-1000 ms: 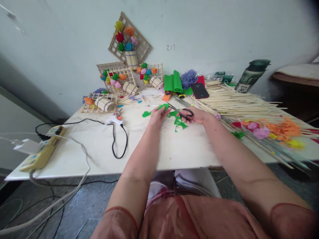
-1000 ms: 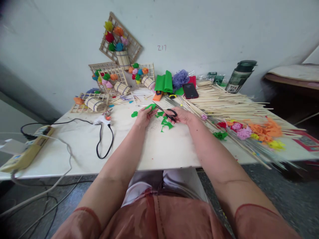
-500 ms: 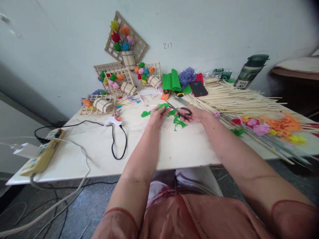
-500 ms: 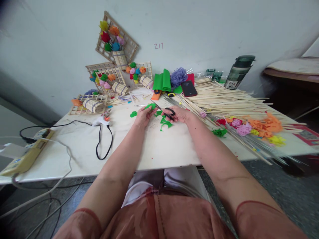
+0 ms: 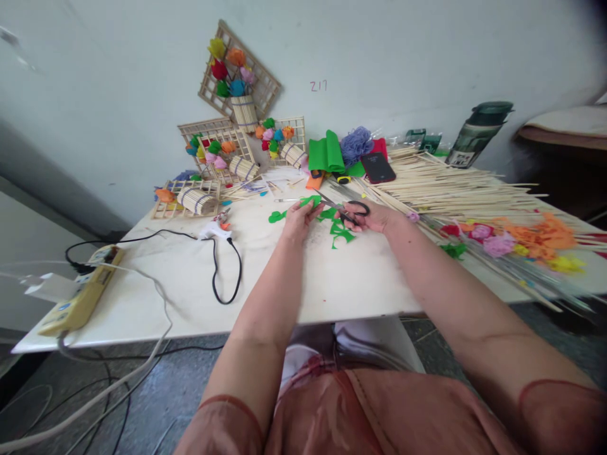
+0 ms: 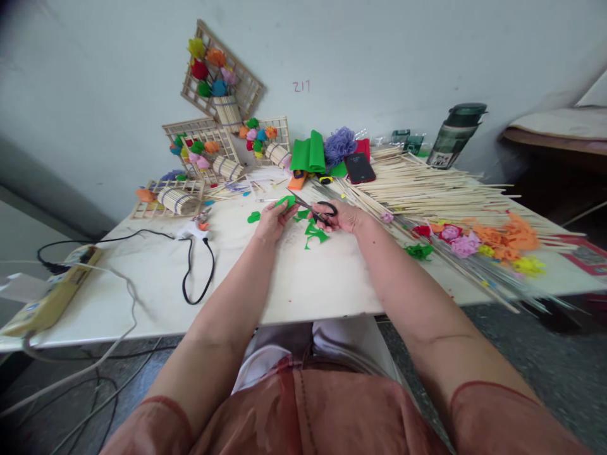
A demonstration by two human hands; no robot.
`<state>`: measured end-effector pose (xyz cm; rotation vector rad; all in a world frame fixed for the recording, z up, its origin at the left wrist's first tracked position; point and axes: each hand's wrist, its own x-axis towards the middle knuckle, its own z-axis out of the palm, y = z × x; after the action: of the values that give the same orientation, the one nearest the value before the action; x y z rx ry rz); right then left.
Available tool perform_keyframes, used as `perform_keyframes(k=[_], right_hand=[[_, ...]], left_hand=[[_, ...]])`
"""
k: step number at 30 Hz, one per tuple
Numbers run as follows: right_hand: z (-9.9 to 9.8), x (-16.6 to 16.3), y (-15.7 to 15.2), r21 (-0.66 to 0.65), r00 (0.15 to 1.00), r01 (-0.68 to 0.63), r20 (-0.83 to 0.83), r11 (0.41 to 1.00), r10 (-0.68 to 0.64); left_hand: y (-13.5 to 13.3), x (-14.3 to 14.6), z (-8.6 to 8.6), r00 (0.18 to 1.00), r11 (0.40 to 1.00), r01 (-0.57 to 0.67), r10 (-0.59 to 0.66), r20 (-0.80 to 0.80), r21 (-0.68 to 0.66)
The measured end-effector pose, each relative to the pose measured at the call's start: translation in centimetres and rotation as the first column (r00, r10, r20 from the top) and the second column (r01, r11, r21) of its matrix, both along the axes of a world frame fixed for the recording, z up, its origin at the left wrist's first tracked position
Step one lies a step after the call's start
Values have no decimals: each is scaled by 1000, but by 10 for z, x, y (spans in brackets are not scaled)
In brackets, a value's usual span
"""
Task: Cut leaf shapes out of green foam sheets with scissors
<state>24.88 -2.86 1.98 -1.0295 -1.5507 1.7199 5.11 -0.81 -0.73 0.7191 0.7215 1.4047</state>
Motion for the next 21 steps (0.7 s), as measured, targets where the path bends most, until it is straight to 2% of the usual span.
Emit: perform_keyframes(k=[7,21], right_hand=[[-3,-3,3,14,1000,2,-9,1000,-2],[-5,-10,1,-64,996,57,-59,996,-60]], left_hand=[[0,1,-2,997,997,71,-71,-23,26],[-2,3,0,999,998,50,-50,19,27]])
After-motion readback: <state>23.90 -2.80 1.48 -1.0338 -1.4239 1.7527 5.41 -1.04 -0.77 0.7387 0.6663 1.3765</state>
